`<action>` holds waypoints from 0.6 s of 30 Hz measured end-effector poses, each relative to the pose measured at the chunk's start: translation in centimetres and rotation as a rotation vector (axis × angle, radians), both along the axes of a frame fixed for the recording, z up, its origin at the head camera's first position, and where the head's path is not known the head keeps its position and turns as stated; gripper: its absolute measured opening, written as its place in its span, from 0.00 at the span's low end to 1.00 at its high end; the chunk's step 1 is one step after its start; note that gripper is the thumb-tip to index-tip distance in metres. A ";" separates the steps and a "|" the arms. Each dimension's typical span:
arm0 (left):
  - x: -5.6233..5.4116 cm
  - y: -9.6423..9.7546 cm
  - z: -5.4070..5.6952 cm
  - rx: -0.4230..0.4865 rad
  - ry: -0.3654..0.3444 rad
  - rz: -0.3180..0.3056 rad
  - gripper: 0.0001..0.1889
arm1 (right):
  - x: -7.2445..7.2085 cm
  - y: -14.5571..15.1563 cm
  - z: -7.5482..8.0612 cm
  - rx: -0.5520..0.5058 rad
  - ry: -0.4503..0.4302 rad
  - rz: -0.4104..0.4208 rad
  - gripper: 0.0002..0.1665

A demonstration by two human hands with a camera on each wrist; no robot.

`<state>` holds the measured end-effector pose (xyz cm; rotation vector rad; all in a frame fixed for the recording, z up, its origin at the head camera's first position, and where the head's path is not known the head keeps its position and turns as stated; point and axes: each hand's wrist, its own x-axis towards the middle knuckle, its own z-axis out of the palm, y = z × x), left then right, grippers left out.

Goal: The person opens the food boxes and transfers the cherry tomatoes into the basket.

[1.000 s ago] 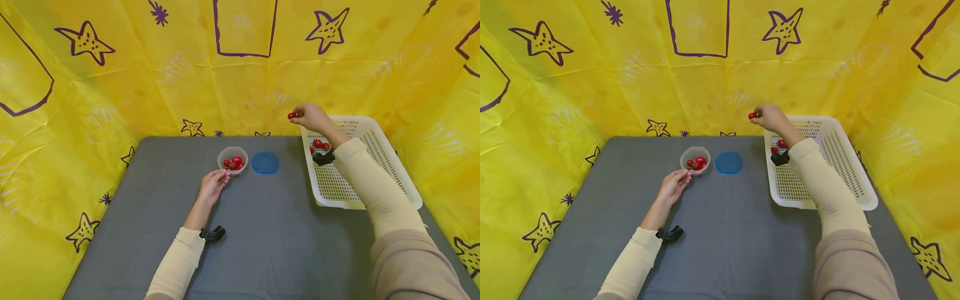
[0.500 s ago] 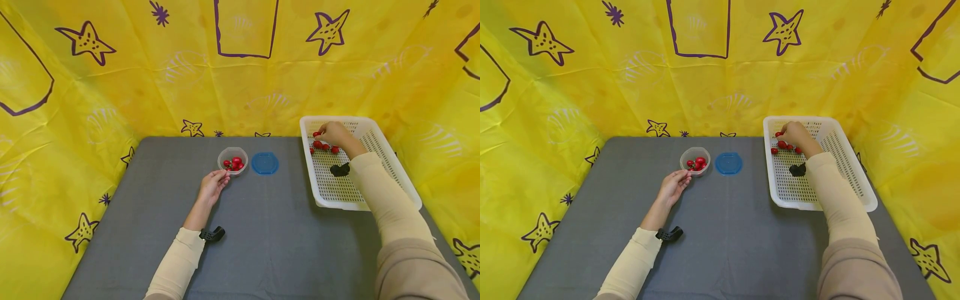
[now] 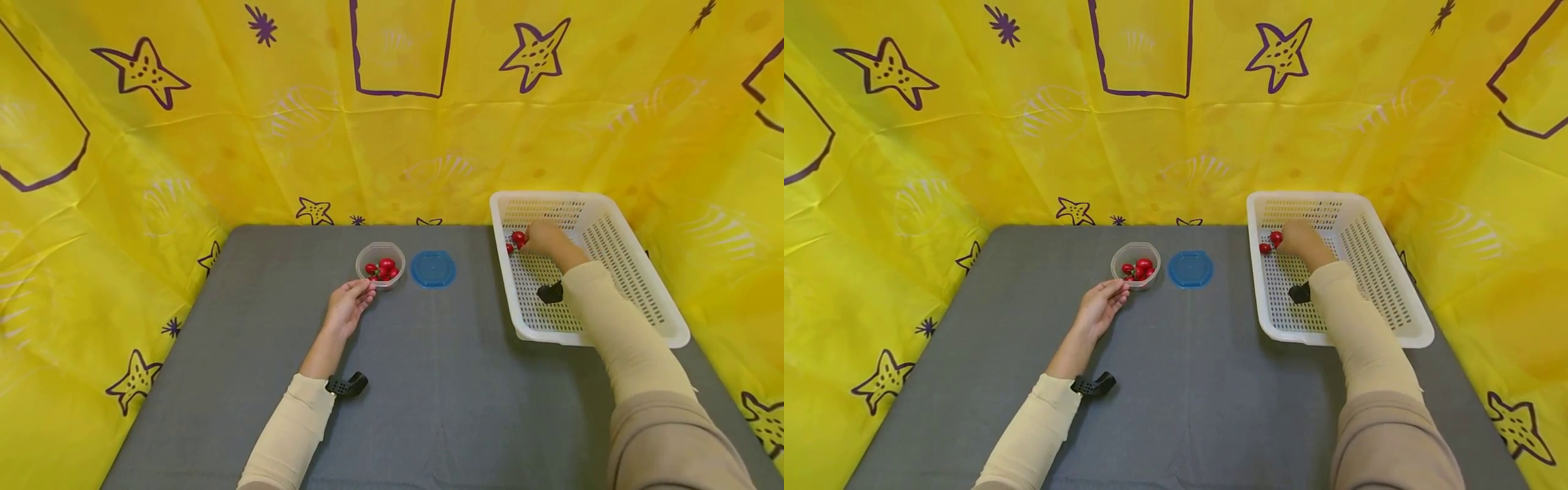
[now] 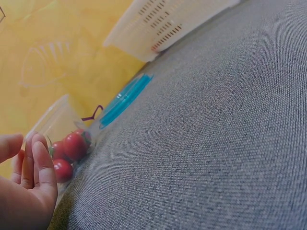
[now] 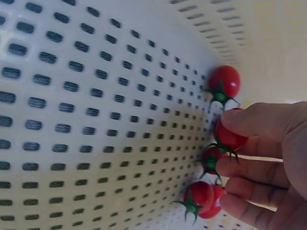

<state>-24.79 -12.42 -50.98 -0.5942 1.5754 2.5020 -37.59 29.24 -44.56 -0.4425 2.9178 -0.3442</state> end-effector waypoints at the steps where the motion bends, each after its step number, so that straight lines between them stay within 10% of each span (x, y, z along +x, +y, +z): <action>1: 0.0 0.0 0.0 0.001 0.002 -0.002 0.04 | 0.0 -0.1 -0.2 -0.001 -0.010 -0.006 0.13; 18: 0.0 -0.1 -0.2 0.016 0.008 0.001 0.06 | -0.2 -0.2 1.0 -0.023 -0.083 -0.033 0.13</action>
